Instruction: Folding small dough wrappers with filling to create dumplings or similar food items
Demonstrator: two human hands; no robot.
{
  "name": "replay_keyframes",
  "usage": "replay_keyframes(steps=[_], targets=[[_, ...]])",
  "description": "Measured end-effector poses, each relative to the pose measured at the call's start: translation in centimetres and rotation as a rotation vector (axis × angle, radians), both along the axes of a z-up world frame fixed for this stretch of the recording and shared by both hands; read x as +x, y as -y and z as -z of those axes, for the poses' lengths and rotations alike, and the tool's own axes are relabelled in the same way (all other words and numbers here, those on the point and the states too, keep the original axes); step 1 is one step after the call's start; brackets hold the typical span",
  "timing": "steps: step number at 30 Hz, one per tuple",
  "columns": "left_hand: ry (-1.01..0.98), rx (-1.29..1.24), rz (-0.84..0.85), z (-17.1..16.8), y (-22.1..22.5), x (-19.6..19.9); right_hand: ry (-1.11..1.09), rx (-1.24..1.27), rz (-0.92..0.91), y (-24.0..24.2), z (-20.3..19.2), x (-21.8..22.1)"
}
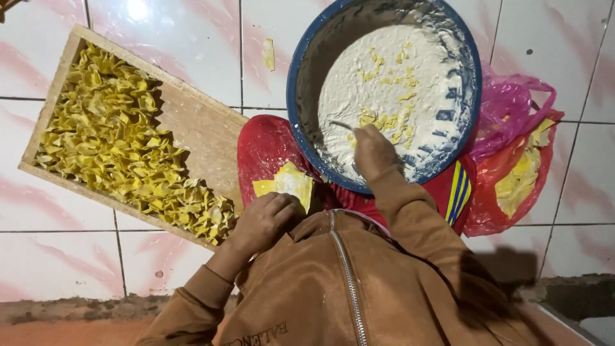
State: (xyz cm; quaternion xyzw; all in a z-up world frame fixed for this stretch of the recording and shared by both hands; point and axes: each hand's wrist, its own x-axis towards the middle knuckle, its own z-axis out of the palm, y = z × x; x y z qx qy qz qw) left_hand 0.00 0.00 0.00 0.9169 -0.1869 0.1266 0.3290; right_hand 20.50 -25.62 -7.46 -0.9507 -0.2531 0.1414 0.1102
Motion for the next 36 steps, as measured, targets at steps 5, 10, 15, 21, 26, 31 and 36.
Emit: replay_keyframes(steps=[5, 10, 15, 21, 26, 31, 36], targets=[[-0.185, -0.130, -0.108, -1.6, 0.6, 0.4, -0.196, 0.006, -0.058, -0.2, 0.7, -0.4], [-0.521, -0.352, -0.259, -0.8, 0.6, -0.2, -0.266, -0.074, 0.040, 0.9, -0.8, -0.8], [-0.464, -0.712, -0.309, -1.6, -0.1, 1.0, -0.416, -0.118, 0.239, 0.9, 3.1, -1.5], [-0.662, -1.480, -0.676, 1.3, -0.6, 0.2, -0.591, 0.134, 0.374, -0.7, 1.0, -1.2], [-0.528, -1.807, -0.783, -5.5, 0.8, 5.0, -0.629, 0.611, 0.463, -1.5, -7.3, -1.8], [-0.520, -1.860, -0.945, -8.7, 3.4, 9.0, -0.373, 0.771, 0.317, -1.3, -7.2, -3.8], [-0.765, -2.130, -0.960, -1.3, 5.9, 9.0, -0.154, 0.887, 0.146, -3.3, -10.2, -4.8]])
